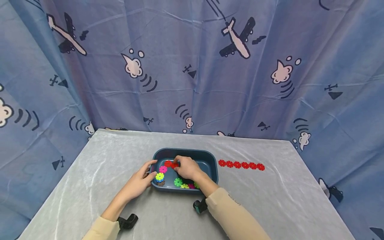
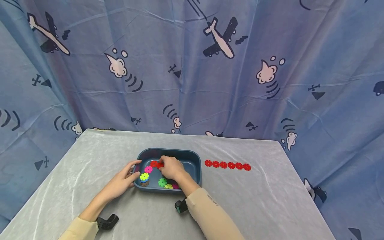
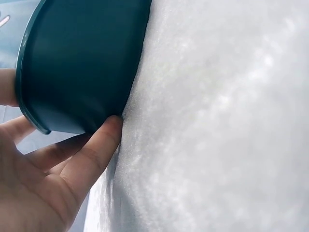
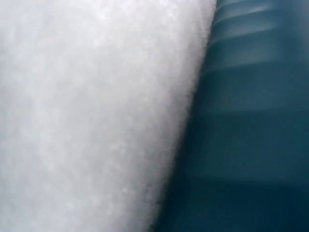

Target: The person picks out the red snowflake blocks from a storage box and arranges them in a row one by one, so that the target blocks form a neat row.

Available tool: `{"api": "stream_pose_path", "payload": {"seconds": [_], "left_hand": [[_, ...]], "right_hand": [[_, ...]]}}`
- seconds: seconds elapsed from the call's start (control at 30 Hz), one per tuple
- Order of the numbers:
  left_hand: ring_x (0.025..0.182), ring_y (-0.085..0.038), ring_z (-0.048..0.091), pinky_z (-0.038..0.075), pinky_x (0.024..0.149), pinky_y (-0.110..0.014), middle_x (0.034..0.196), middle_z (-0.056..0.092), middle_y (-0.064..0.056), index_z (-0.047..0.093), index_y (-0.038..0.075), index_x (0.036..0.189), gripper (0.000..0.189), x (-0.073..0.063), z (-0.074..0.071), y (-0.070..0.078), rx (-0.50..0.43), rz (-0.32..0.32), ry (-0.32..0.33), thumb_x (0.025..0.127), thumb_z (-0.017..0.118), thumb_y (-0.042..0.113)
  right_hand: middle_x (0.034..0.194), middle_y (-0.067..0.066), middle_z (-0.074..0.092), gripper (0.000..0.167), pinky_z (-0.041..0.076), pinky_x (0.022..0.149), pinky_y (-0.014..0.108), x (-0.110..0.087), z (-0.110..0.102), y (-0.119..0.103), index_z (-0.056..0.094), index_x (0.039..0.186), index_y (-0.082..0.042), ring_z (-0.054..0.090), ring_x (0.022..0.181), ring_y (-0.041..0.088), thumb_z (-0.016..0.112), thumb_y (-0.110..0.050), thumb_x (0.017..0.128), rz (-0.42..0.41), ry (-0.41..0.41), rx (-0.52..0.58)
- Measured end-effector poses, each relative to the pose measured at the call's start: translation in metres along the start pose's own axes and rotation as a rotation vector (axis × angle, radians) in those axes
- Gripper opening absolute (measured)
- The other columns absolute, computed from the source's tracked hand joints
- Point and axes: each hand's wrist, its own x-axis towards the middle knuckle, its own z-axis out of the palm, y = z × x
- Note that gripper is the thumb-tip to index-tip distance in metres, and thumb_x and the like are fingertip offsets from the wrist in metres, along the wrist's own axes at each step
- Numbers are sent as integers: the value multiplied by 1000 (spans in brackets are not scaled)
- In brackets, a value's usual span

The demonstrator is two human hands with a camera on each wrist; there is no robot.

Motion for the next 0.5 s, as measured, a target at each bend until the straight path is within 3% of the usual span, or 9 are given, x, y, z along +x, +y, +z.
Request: {"api": "stream_pose_path", "payload": {"seconds": [0.2,0.5], "left_hand": [[127,-35,58,58,87,-42,146,51,-22,42,23,154,50,0,1,0,-2,3,6,107,56,29],[128,-36,57,58,87,-42,147,50,-23,41,23,154,49,-1,1,0,-11,10,0,107,55,28]], "right_hand": [[76,1,58,18,43,61,30,-1,-1,3,66,108,-10,52,65,16,76,-16,94,21,-6,64],[80,0,60,24,47,66,31,-3,-3,3,66,99,-8,54,69,15,82,-21,88,35,1,68]]}}
